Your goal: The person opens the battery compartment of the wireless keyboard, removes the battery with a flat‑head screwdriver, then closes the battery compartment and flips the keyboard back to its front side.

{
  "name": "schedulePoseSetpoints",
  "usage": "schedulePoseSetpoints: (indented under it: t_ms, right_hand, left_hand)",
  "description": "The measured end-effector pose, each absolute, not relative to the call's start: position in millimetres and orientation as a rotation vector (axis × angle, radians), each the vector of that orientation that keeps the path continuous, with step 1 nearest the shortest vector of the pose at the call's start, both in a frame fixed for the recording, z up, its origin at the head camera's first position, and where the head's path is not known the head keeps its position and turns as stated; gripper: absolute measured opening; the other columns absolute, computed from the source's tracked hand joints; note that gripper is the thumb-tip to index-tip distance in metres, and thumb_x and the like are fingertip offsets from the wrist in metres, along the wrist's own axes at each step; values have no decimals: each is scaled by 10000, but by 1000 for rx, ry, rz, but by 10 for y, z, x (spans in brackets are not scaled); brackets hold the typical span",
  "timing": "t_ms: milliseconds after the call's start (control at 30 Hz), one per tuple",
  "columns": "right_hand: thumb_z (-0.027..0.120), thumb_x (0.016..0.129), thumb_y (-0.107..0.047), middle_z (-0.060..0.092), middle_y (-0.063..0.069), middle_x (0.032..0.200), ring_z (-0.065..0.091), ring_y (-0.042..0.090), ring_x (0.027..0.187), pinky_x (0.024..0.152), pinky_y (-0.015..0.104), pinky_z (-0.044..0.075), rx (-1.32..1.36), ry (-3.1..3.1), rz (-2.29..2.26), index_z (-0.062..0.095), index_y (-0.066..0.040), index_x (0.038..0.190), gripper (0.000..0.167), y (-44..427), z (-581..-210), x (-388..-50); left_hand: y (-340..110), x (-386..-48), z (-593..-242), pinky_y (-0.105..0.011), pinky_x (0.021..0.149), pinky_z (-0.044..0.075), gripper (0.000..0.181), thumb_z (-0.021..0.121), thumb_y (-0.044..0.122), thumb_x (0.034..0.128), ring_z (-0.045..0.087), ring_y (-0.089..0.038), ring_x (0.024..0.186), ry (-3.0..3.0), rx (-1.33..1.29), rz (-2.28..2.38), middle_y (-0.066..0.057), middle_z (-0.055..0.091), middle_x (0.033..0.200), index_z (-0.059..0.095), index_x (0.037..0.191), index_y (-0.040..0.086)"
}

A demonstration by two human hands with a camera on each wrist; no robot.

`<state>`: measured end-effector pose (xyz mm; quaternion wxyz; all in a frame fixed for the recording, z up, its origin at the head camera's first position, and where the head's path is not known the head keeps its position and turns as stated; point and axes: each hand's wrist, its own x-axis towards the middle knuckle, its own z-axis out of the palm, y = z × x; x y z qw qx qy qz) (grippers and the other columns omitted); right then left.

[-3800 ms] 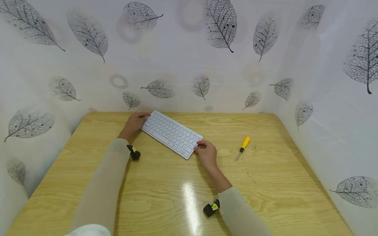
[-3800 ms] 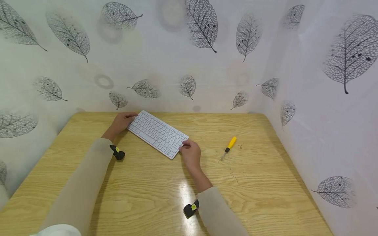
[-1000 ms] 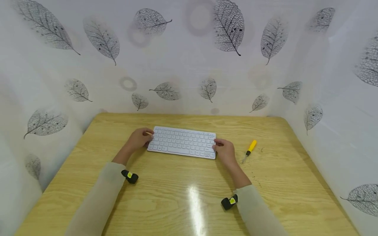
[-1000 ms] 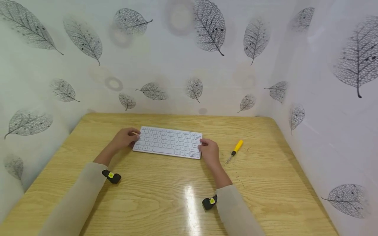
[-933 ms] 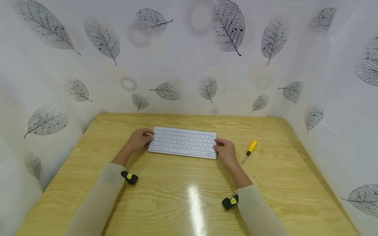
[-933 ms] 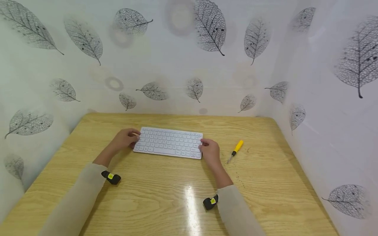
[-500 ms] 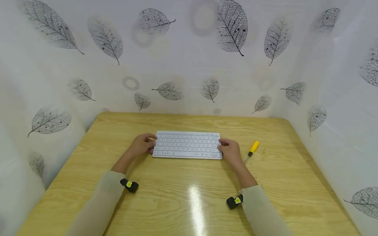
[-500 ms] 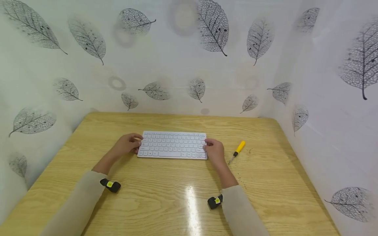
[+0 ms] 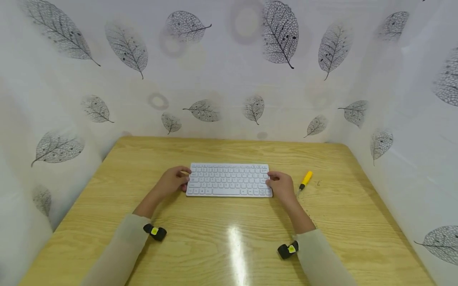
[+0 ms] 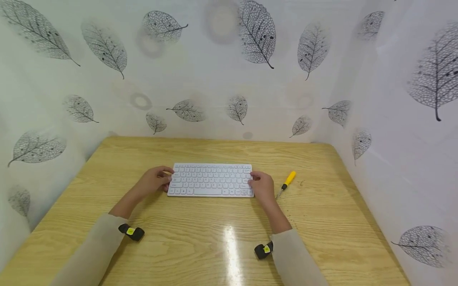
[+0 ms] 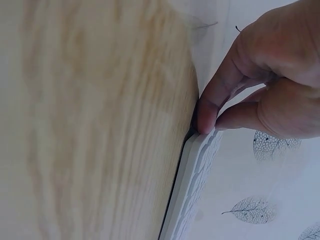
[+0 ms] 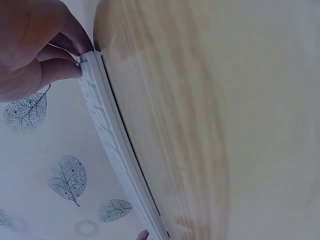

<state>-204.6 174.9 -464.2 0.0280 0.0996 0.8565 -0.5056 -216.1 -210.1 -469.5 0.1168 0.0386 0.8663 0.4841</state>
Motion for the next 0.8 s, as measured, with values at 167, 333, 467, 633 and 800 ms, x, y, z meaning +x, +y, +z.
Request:
schedulePoseSetpoints:
  t_ms: [167, 333, 467, 633, 800]
  right_hand:
    - [629, 974, -78, 658, 169, 1257, 613, 264, 1114, 908, 349, 529, 330, 2617, -1562, 646, -18, 1310, 342, 1736, -4638, -2001]
    - [636, 969, -72, 663, 168, 1251, 616, 264, 1118, 898, 346, 532, 330, 2622, -1557, 650, -17, 1304, 340, 1738, -4650, -1958]
    - [636, 967, -62, 669, 164, 1238, 624, 263, 1111, 887, 348, 537, 326, 2632, -1554, 650, -19, 1304, 340, 1730, -4657, -1922]
    - [634, 967, -58, 667, 169, 1239, 624, 264, 1109, 890, 352, 537, 331, 2632, -1560, 648, -17, 1307, 343, 1720, -4649, -1876]
    - [628, 967, -57, 665, 176, 1246, 630, 267, 1107, 886, 348, 544, 329, 2634, -1558, 645, -10, 1307, 344, 1735, -4639, -1814]
  left_hand:
    - [-2104, -2117, -4688, -294, 682, 567, 291, 542, 48, 1026, 643, -173, 763, 2521, 119, 1429, -212, 661, 1122, 562, 1310, -12]
    - [-2129, -2069, -4685, -300, 685, 573, 304, 546, 42, 1024, 640, -178, 766, 2466, 136, 1474, -214, 647, 1098, 546, 1319, -33]
    - [-2152, -2033, -4688, -301, 682, 579, 311, 550, 30, 1019, 647, -182, 762, 2450, 160, 1476, -200, 640, 1062, 544, 1325, -29]
    - [-2156, -2005, -4674, -299, 672, 581, 310, 556, 32, 1017, 655, -185, 747, 2445, 173, 1470, -191, 648, 1045, 549, 1321, -27]
    - [-2141, -1991, -4655, -298, 673, 584, 304, 560, 28, 1013, 657, -179, 747, 2408, 147, 1482, -199, 640, 1068, 549, 1312, -30]
